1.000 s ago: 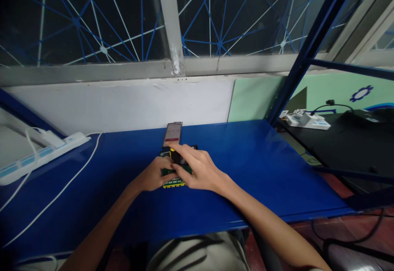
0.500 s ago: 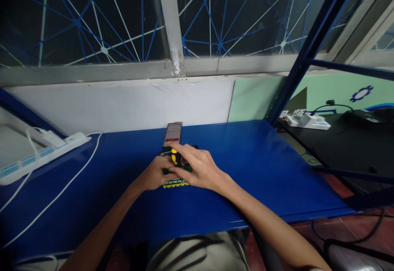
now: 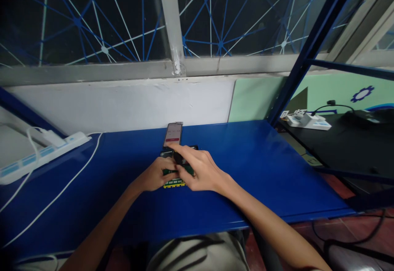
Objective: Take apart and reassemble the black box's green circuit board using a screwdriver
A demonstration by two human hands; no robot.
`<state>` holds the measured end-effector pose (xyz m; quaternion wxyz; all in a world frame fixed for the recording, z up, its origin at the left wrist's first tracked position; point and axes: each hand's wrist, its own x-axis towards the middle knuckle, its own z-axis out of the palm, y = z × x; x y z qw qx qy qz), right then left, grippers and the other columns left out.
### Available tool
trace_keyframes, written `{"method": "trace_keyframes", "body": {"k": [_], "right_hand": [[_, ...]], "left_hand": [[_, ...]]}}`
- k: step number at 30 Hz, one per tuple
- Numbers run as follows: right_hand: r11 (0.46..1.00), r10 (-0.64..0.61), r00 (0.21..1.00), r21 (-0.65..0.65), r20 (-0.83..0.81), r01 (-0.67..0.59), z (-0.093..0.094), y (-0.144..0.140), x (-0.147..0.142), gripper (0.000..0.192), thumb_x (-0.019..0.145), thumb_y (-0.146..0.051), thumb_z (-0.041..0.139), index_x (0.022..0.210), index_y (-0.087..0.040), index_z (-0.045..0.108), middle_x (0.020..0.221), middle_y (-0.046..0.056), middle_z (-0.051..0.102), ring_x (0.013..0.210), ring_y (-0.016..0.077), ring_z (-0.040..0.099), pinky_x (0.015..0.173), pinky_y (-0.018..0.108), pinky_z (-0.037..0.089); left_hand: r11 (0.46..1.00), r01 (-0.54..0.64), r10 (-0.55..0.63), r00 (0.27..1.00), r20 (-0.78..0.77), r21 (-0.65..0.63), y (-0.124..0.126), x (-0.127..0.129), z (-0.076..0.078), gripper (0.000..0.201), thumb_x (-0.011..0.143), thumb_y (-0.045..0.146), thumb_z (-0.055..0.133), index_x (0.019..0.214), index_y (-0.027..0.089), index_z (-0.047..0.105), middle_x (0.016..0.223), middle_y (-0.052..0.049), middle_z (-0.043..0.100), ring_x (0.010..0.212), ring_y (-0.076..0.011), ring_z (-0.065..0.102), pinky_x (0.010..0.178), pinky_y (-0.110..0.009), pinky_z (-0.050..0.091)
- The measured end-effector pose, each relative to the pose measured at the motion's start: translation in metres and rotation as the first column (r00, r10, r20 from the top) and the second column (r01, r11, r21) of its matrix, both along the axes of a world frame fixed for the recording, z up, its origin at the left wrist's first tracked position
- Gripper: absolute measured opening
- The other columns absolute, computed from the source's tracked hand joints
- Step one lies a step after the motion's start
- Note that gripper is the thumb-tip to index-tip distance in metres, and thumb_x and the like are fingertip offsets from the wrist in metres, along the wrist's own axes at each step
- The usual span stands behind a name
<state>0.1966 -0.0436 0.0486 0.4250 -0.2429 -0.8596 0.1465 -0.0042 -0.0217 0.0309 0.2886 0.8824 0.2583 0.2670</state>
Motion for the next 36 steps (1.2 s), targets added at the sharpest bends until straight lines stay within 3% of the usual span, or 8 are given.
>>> {"method": "trace_keyframes", "body": {"k": [4,7,14,20,36], "right_hand": [[1.0,-0.01,1.0,0.005,0.002,0.01,-0.0014,0.0015,-0.0002,0.059,0.087,-0.014,0.048,0.144,-0.021,0.035,0.122,0.01,0.063,0.093,0.0202,0.065,0.078,0.038,0.056],[0.998,-0.046,0.999,0.033,0.012,0.046,-0.0029,0.0036,0.0009,0.053,0.09,-0.019,0.052,0.141,-0.021,0.039,0.114,0.01,0.066,0.087,0.0196,0.065,0.074,0.036,0.055],[0.998,-0.049,0.997,0.031,0.057,0.048,-0.0008,0.0023,0.0024,0.057,0.09,-0.022,0.051,0.144,-0.02,0.035,0.104,0.009,0.066,0.081,0.0189,0.064,0.071,0.035,0.054],[0.999,-0.028,0.998,-0.037,0.062,0.03,-0.0023,0.0043,0.003,0.05,0.091,-0.023,0.051,0.14,-0.02,0.039,0.101,0.008,0.068,0.075,0.0176,0.064,0.065,0.033,0.053],[0.992,-0.115,0.988,-0.034,0.105,0.119,-0.0022,0.0055,0.0012,0.048,0.092,-0.033,0.054,0.135,-0.016,0.042,0.078,0.002,0.066,0.053,0.0115,0.055,0.051,0.024,0.041]], "left_hand": [[0.999,-0.035,0.035,0.999,0.006,0.008,0.0019,-0.0016,-0.0045,0.015,0.084,0.027,0.069,0.078,0.014,0.071,0.081,-0.006,0.07,0.075,-0.0168,0.065,0.071,-0.025,0.046],[0.996,-0.084,0.083,0.996,0.036,0.037,0.0039,-0.0023,-0.0086,0.015,0.081,0.031,0.073,0.081,0.016,0.072,0.085,-0.006,0.071,0.08,-0.0185,0.066,0.077,-0.028,0.048],[0.998,-0.05,0.048,0.998,0.048,0.038,0.003,-0.0012,-0.0074,0.019,0.087,0.029,0.065,0.075,0.016,0.073,0.074,-0.004,0.07,0.068,-0.0147,0.064,0.065,-0.024,0.047],[0.998,-0.037,0.037,0.999,0.014,0.042,0.0019,-0.0014,-0.0061,0.023,0.09,0.031,0.061,0.079,0.016,0.074,0.075,-0.005,0.07,0.072,-0.0161,0.064,0.068,-0.025,0.046],[0.997,-0.036,0.039,0.999,-0.034,0.068,-0.0001,-0.0002,-0.0039,0.029,0.093,0.034,0.055,0.08,0.017,0.073,0.072,-0.005,0.067,0.07,-0.0166,0.061,0.067,-0.026,0.043]]}}
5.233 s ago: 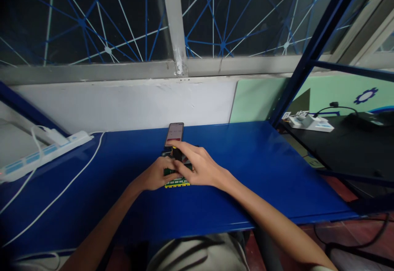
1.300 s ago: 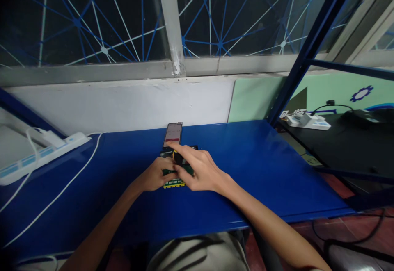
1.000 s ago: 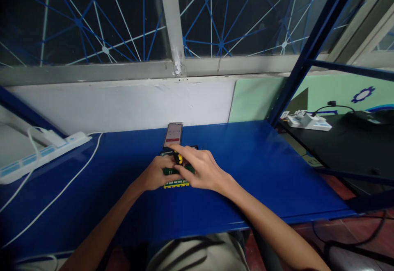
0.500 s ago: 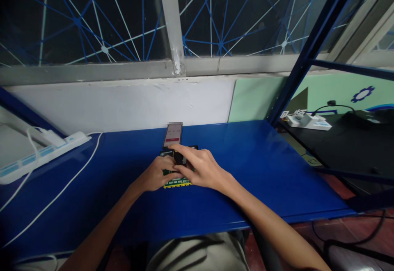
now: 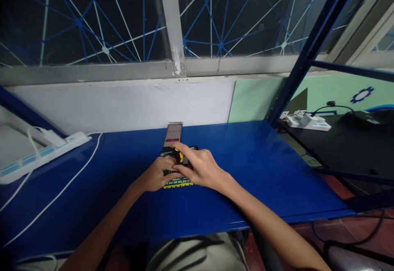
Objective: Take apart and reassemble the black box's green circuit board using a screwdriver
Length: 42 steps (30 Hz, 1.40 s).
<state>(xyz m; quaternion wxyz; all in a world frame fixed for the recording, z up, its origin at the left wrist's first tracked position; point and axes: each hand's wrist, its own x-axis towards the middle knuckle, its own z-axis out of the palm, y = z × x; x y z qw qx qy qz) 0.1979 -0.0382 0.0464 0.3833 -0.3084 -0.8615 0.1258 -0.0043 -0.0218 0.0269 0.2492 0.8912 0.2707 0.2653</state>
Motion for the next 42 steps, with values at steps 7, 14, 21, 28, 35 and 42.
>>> {"method": "trace_keyframes", "body": {"k": [7,14,21,28,35,42], "right_hand": [[0.997,-0.071,0.996,0.038,-0.059,0.074,-0.011,0.003,-0.002,0.051,0.089,-0.042,0.059,0.13,-0.015,0.046,0.083,0.004,0.067,0.052,0.0114,0.056,0.051,0.026,0.045],[0.966,-0.26,0.891,-0.112,-0.372,0.235,-0.007,0.026,0.025,0.056,0.082,-0.037,0.066,0.131,-0.021,0.044,0.065,-0.004,0.056,0.052,0.0129,0.055,0.053,0.027,0.049],[0.862,-0.506,0.835,-0.105,-0.217,0.496,-0.009,0.061,0.077,0.049,0.079,-0.034,0.063,0.125,-0.02,0.051,0.061,-0.003,0.059,0.051,0.0138,0.055,0.054,0.026,0.044],[0.869,-0.493,0.867,-0.086,-0.065,0.488,-0.02,0.068,0.08,0.051,0.077,-0.032,0.062,0.125,-0.018,0.052,0.061,-0.003,0.058,0.051,0.0129,0.05,0.053,0.025,0.037],[0.877,-0.477,0.878,-0.081,-0.042,0.473,-0.023,0.067,0.076,0.051,0.078,-0.033,0.061,0.126,-0.018,0.052,0.061,-0.003,0.056,0.052,0.0134,0.05,0.055,0.025,0.037],[0.884,-0.467,0.859,-0.139,-0.21,0.447,-0.014,0.063,0.077,0.049,0.076,-0.032,0.065,0.122,-0.021,0.054,0.06,-0.004,0.058,0.051,0.0138,0.054,0.054,0.026,0.043]], "left_hand": [[1.0,-0.001,0.001,1.0,0.01,0.021,0.002,-0.002,-0.001,0.016,0.089,0.027,0.062,0.084,0.016,0.072,0.078,-0.005,0.068,0.076,-0.018,0.063,0.075,-0.029,0.046],[0.986,-0.077,0.094,0.989,-0.116,0.146,0.004,-0.002,-0.005,0.049,0.068,0.046,0.081,0.109,0.022,0.069,0.117,-0.01,0.064,0.111,-0.0283,0.055,0.097,-0.044,0.039],[0.964,-0.066,0.132,0.96,-0.249,0.256,0.001,0.002,-0.017,0.064,0.062,0.063,0.077,0.113,0.024,0.069,0.129,-0.011,0.056,0.12,-0.0336,0.047,0.099,-0.05,0.033],[0.952,-0.07,0.151,0.955,-0.257,0.298,0.003,0.004,-0.022,0.053,0.069,0.051,0.078,0.113,0.024,0.068,0.118,-0.009,0.063,0.112,-0.0297,0.053,0.095,-0.046,0.037],[0.952,-0.076,0.153,0.958,-0.244,0.298,0.003,0.005,-0.024,0.051,0.068,0.049,0.079,0.112,0.024,0.069,0.117,-0.009,0.063,0.11,-0.0287,0.054,0.094,-0.046,0.038],[0.948,-0.121,0.164,0.978,-0.128,0.293,0.002,0.007,-0.022,0.039,0.074,0.048,0.076,0.105,0.024,0.071,0.116,-0.009,0.065,0.11,-0.0288,0.057,0.094,-0.045,0.04]]}}
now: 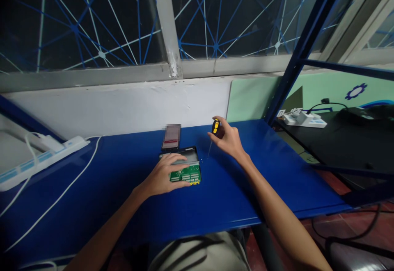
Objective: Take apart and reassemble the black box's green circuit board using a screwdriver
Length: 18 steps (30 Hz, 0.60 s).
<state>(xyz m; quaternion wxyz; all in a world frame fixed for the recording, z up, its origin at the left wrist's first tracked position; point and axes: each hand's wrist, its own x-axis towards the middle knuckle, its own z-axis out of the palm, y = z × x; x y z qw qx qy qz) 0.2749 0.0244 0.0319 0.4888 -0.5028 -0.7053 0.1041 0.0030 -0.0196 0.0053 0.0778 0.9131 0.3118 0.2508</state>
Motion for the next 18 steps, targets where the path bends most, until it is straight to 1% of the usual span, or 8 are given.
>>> {"method": "trace_keyframes", "body": {"k": [2,4,6,9,13,18], "right_hand": [[1.0,0.014,0.995,-0.016,-0.103,-0.015,0.002,-0.003,-0.003,0.051,0.074,-0.032,0.068,0.122,-0.022,0.053,0.059,-0.004,0.058,0.049,0.0141,0.055,0.053,0.027,0.044],[0.997,0.054,0.971,-0.042,-0.233,-0.065,0.004,-0.007,-0.01,0.054,0.072,-0.031,0.07,0.122,-0.021,0.052,0.057,-0.004,0.059,0.047,0.0145,0.056,0.051,0.027,0.045],[0.989,0.11,0.927,-0.055,-0.359,-0.138,0.007,-0.012,-0.02,0.055,0.072,-0.031,0.07,0.122,-0.021,0.051,0.056,-0.005,0.058,0.045,0.0148,0.057,0.049,0.027,0.046],[0.981,0.134,0.87,-0.063,-0.475,-0.185,0.01,-0.021,-0.036,0.054,0.072,-0.033,0.071,0.121,-0.021,0.05,0.053,-0.006,0.056,0.044,0.0145,0.058,0.048,0.027,0.046],[0.971,0.156,0.824,-0.068,-0.545,-0.229,0.009,-0.028,-0.053,0.053,0.073,-0.033,0.072,0.119,-0.022,0.049,0.057,-0.006,0.056,0.044,0.0136,0.057,0.046,0.027,0.046],[0.973,0.15,0.832,-0.07,-0.533,-0.22,0.002,-0.028,-0.057,0.053,0.074,-0.035,0.072,0.12,-0.024,0.048,0.059,-0.007,0.056,0.045,0.0134,0.058,0.047,0.028,0.046]], "left_hand": [[0.999,-0.032,0.031,0.996,0.079,0.007,0.001,0.002,0.001,0.028,0.079,0.04,0.073,0.101,0.023,0.072,0.111,-0.008,0.068,0.105,-0.0264,0.06,0.091,-0.042,0.043],[0.998,-0.065,0.062,0.984,0.166,0.014,0.001,0.004,0.001,0.022,0.082,0.035,0.071,0.1,0.022,0.072,0.102,-0.007,0.07,0.097,-0.024,0.063,0.086,-0.039,0.046],[0.997,-0.081,0.076,0.968,0.239,0.01,0.002,0.006,-0.001,0.023,0.081,0.034,0.073,0.099,0.021,0.073,0.096,-0.007,0.072,0.091,-0.0229,0.065,0.081,-0.037,0.048],[0.998,-0.069,0.069,0.953,0.295,-0.012,0.001,0.009,-0.004,0.026,0.076,0.036,0.077,0.095,0.019,0.074,0.091,-0.008,0.073,0.084,-0.0222,0.066,0.076,-0.035,0.051],[0.998,-0.056,0.065,0.94,0.334,-0.036,0.0,0.014,-0.006,0.02,0.077,0.036,0.076,0.087,0.019,0.075,0.083,-0.007,0.074,0.077,-0.0211,0.066,0.071,-0.033,0.052],[0.998,-0.053,0.063,0.94,0.335,-0.039,0.001,0.014,-0.009,0.012,0.082,0.03,0.072,0.078,0.02,0.075,0.074,-0.005,0.073,0.072,-0.0191,0.065,0.069,-0.031,0.051]]}}
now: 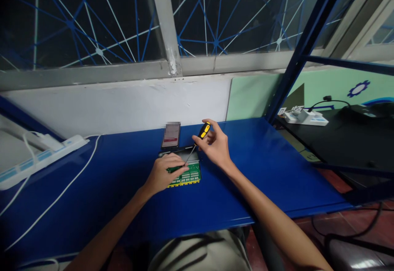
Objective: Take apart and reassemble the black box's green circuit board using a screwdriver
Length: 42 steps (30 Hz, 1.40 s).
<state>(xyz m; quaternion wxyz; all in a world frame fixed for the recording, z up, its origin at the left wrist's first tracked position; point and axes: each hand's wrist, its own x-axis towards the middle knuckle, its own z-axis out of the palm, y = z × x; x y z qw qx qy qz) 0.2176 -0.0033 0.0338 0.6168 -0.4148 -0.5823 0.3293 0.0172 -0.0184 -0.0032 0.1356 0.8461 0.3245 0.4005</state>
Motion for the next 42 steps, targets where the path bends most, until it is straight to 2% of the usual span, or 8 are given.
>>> {"method": "trace_keyframes", "body": {"k": [9,20,28,42], "right_hand": [[1.0,-0.016,1.0,0.006,-0.01,0.016,0.0015,-0.0008,-0.0003,0.054,0.074,-0.034,0.071,0.121,-0.024,0.047,0.059,-0.007,0.056,0.046,0.014,0.059,0.048,0.028,0.047],[0.999,-0.049,0.998,0.022,-0.044,0.05,0.0046,-0.0014,0.0017,0.055,0.074,-0.037,0.071,0.122,-0.024,0.045,0.059,-0.007,0.056,0.048,0.0156,0.061,0.05,0.03,0.049],[0.999,-0.044,0.999,0.027,-0.023,0.044,0.0034,-0.0026,-0.0007,0.057,0.075,-0.038,0.069,0.124,-0.024,0.044,0.059,-0.007,0.055,0.048,0.0158,0.061,0.05,0.03,0.049],[0.997,-0.062,0.997,0.047,0.051,0.059,-0.001,-0.0057,-0.0031,0.058,0.079,-0.041,0.066,0.129,-0.025,0.039,0.062,-0.005,0.057,0.055,0.0187,0.065,0.054,0.033,0.053]], "left_hand": [[1.0,-0.01,0.01,1.0,-0.018,-0.024,0.0031,-0.0039,-0.0009,0.013,0.083,0.031,0.07,0.077,0.02,0.075,0.076,-0.004,0.074,0.073,-0.0183,0.066,0.07,-0.031,0.05],[0.999,0.001,-0.001,1.0,0.004,-0.052,0.0004,-0.002,0.0081,0.018,0.088,0.029,0.065,0.077,0.019,0.075,0.076,-0.004,0.074,0.071,-0.0176,0.066,0.069,-0.03,0.051],[0.999,-0.007,0.006,1.0,-0.006,-0.051,0.0012,-0.0027,0.0079,0.02,0.089,0.031,0.063,0.078,0.019,0.074,0.077,-0.004,0.074,0.071,-0.0175,0.067,0.07,-0.03,0.05],[0.997,-0.076,0.078,0.993,-0.084,0.018,0.0019,-0.0035,0.0065,0.024,0.09,0.033,0.062,0.073,0.021,0.073,0.075,-0.002,0.075,0.072,-0.0173,0.068,0.075,-0.032,0.045]]}}
